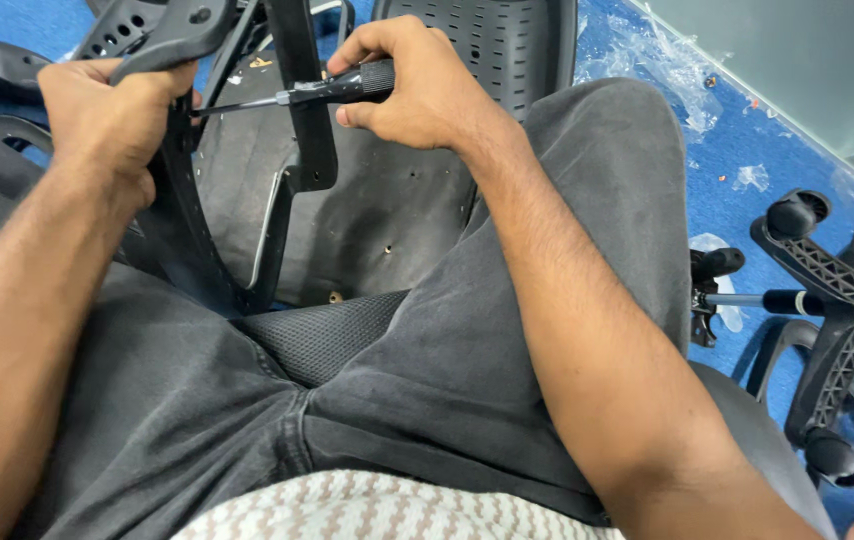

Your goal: The person uses a screwdriver to attach a black plastic chair armrest to a chair seat base, tightening multiple screws to secure the parts together.

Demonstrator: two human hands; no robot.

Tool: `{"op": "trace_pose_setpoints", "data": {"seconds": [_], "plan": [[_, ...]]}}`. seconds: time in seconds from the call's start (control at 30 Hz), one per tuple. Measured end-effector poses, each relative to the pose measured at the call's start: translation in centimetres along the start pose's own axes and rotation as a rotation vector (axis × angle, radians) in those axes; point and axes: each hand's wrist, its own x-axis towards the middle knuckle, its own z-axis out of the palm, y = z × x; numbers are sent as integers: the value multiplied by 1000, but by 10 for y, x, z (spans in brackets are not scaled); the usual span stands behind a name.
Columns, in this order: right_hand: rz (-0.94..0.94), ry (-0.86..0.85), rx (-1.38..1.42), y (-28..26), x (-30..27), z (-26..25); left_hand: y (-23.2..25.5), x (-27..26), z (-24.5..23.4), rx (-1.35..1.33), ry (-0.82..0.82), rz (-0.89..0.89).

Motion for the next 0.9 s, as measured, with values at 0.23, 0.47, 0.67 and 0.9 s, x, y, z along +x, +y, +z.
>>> {"op": "trace_pose_setpoints", "data": {"seconds": [0.23, 0.47, 0.67, 0.9], "plan": [[-91, 80, -7, 5, -8, 4, -21, 12, 2, -110, -92, 51], [-476, 183, 74, 6, 1, 20, -21, 20, -14, -223, -120, -16], [719, -256, 673, -14, 5, 21, -21, 19, -28, -63, -117, 142], [-575, 336, -122, -16, -4, 10, -10, 15, -25, -150, -193, 57]]}}
